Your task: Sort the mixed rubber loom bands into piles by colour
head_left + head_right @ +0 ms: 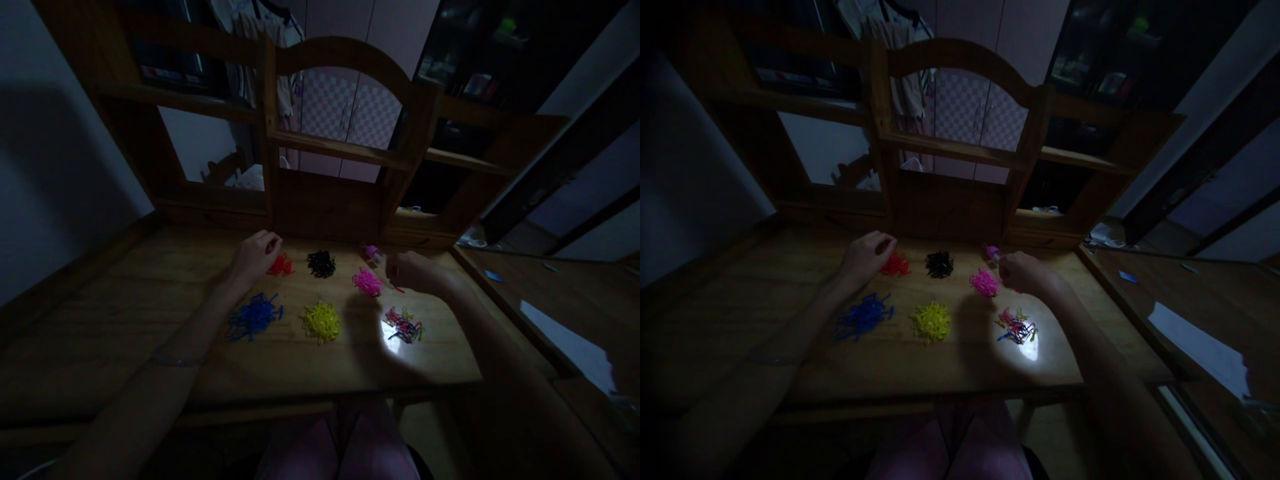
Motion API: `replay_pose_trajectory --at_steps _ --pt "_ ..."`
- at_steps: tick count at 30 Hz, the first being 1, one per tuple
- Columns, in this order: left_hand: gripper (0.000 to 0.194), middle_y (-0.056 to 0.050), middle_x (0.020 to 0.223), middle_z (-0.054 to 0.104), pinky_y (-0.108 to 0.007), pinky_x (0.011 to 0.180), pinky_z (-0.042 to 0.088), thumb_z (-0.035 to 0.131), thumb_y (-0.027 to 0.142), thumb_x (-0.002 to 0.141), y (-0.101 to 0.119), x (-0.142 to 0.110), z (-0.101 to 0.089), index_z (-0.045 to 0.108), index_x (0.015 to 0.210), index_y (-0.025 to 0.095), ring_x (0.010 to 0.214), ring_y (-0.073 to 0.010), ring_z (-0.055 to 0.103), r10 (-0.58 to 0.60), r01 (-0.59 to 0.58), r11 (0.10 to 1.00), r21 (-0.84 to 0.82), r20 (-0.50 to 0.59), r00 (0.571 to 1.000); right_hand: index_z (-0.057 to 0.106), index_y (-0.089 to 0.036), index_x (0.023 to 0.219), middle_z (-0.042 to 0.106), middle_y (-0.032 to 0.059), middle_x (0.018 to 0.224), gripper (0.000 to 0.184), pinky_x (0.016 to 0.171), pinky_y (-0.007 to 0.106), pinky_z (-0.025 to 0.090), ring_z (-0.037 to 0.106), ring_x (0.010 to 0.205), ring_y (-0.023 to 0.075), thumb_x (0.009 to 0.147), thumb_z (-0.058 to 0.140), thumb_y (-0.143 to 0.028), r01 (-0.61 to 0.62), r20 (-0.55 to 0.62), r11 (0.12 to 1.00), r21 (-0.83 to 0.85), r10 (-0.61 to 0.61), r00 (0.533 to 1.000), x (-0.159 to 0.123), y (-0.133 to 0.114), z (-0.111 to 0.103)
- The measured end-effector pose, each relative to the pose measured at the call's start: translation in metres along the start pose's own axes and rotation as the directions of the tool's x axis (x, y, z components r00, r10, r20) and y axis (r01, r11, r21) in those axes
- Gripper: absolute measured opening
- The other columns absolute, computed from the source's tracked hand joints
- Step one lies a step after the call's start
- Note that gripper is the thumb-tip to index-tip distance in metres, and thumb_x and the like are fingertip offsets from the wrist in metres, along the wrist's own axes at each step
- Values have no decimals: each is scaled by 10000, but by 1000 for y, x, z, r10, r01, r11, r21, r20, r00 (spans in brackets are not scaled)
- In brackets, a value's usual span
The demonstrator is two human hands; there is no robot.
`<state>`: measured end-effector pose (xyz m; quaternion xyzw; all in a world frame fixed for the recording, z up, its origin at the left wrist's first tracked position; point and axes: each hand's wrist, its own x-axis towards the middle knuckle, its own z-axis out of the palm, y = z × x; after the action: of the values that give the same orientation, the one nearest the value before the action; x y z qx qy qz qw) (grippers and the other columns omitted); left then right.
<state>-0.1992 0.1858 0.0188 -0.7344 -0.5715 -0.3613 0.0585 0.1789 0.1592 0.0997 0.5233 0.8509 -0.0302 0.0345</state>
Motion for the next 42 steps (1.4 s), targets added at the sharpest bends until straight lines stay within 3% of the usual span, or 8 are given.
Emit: replay_pose_trajectory --at_steps 8,17,20,24,26,31,36,42 --pt "249 -42 879 652 -281 718 447 448 340 942 0 -2 3 662 923 212 790 -183 616 4 -4 1000 19 -1 1000 609 -145 1073 647 150 1074 219 601 264 434 668 782 198 873 539 -92 -92 16 977 -194 97 995 -40 16 63" --pt "246 -46 885 656 -286 713 452 454 332 940 1 -1 1 666 926 208 780 -183 615 2 -2 1000 4 -3 1000 603 -120 991 676 144 972 276 690 272 451 655 835 213 759 551 20 -65 42 985 -159 73 996 -26 16 52" --pt "252 -48 875 652 -288 707 446 446 330 945 1 0 0 665 921 207 782 -184 612 1 0 1000 20 -16 1000 625 -152 1013 671 117 997 350 709 262 437 631 834 189 738 514 34 -10 -42 994 -105 5 999 -14 -10 23" --pt "253 -53 882 656 -296 718 443 447 331 940 -2 0 -1 669 920 212 783 -189 608 -50 51 998 29 -41 998 675 -172 954 676 47 876 245 666 231 425 611 747 144 761 572 -61 356 -284 911 206 -293 913 39 -72 -6" --pt "254 -55 884 658 -299 732 443 449 333 937 -5 0 -2 669 906 210 793 -193 610 -72 73 997 13 -63 995 706 -171 949 683 23 824 200 649 211 429 619 725 127 790 598 -116 471 -366 820 326 -349 862 77 -104 -3" --pt "258 -69 866 653 -305 716 442 447 322 937 -11 0 -2 668 879 200 778 -201 608 -101 100 995 -19 -75 992 750 -155 910 740 41 826 210 679 216 467 684 776 156 757 632 -70 416 -338 772 481 -275 900 147 -153 32" --pt "285 -68 908 670 -318 771 472 438 329 960 -2 -1 -1 692 932 205 831 -203 625 -28 27 998 -56 -17 999 739 -153 992 757 61 861 236 681 241 509 717 773 176 885 529 -148 368 -385 783 501 -179 905 129 -123 27" --pt "389 -70 1216 617 -384 994 446 675 454 811 1 -9 13 683 1154 270 1133 -249 554 271 -227 953 -199 236 933 741 -197 999 759 57 830 241 660 287 537 714 741 208 911 561 -331 181 -439 879 442 36 898 26 -26 -3"
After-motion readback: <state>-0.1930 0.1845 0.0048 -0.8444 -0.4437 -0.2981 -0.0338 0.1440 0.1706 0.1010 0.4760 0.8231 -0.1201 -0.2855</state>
